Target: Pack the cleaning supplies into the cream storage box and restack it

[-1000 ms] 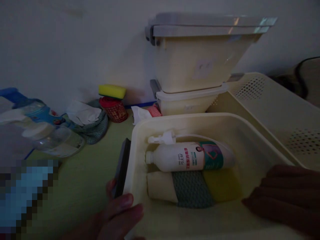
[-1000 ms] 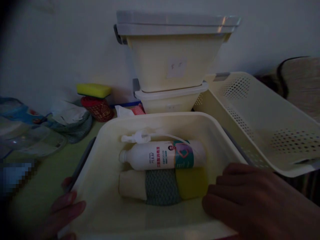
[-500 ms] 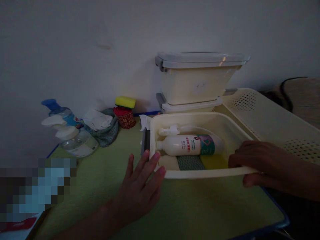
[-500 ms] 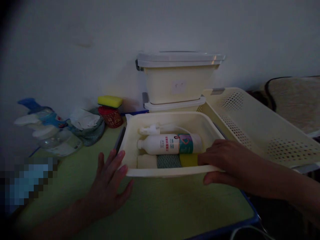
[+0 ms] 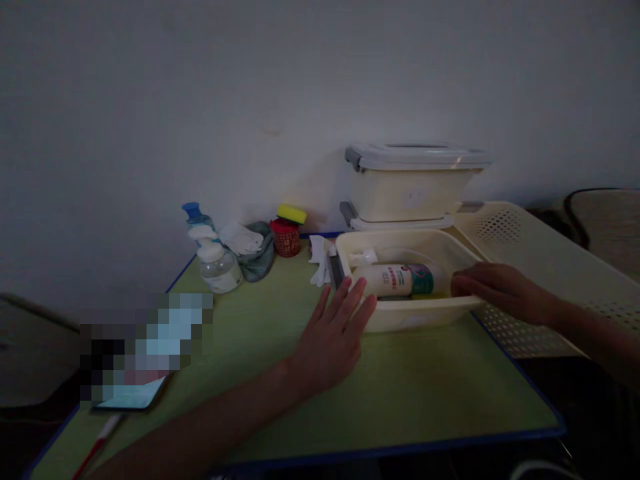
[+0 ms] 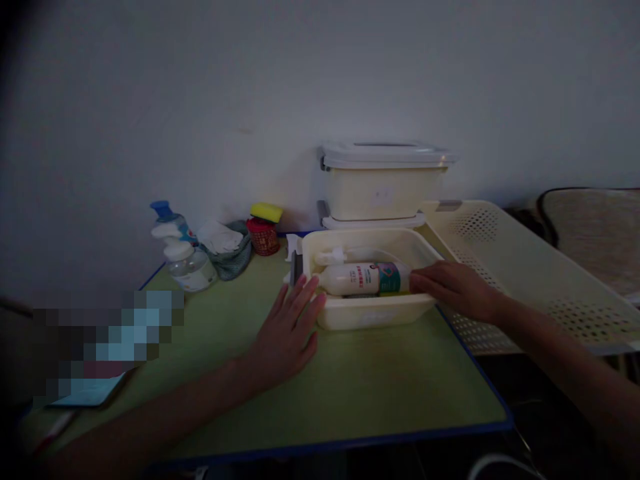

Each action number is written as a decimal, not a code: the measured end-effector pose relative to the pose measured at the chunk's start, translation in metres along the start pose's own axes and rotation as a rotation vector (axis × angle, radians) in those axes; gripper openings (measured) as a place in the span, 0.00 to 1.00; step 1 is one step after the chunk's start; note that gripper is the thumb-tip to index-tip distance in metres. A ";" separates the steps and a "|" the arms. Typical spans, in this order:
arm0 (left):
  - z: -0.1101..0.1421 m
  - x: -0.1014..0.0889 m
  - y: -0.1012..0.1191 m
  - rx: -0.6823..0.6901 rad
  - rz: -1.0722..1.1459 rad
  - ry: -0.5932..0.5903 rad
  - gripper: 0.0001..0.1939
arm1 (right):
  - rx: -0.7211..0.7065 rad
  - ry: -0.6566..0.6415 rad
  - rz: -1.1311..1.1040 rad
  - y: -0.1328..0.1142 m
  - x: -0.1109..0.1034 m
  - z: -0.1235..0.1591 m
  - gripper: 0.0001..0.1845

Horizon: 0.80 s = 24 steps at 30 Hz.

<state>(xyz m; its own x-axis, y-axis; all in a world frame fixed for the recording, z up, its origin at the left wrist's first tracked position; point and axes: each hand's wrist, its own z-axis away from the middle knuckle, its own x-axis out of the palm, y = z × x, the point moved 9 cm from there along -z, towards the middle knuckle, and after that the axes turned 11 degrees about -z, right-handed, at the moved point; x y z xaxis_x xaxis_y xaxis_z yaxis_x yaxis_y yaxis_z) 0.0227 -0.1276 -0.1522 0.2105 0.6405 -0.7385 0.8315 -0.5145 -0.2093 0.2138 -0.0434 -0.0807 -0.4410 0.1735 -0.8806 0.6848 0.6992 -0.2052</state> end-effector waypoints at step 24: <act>0.066 0.058 -0.161 -0.653 -0.071 -0.248 0.37 | -0.593 0.145 0.100 -0.216 0.071 -0.014 0.12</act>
<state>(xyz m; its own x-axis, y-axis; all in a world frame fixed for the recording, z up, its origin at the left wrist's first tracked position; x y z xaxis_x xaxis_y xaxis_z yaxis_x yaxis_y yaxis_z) -0.1330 -0.0452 -0.2038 0.0855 0.4707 -0.8781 0.9939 0.0214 0.1082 0.0268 -0.1727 -0.0929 -0.4945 0.3212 -0.8076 0.3059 0.9341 0.1842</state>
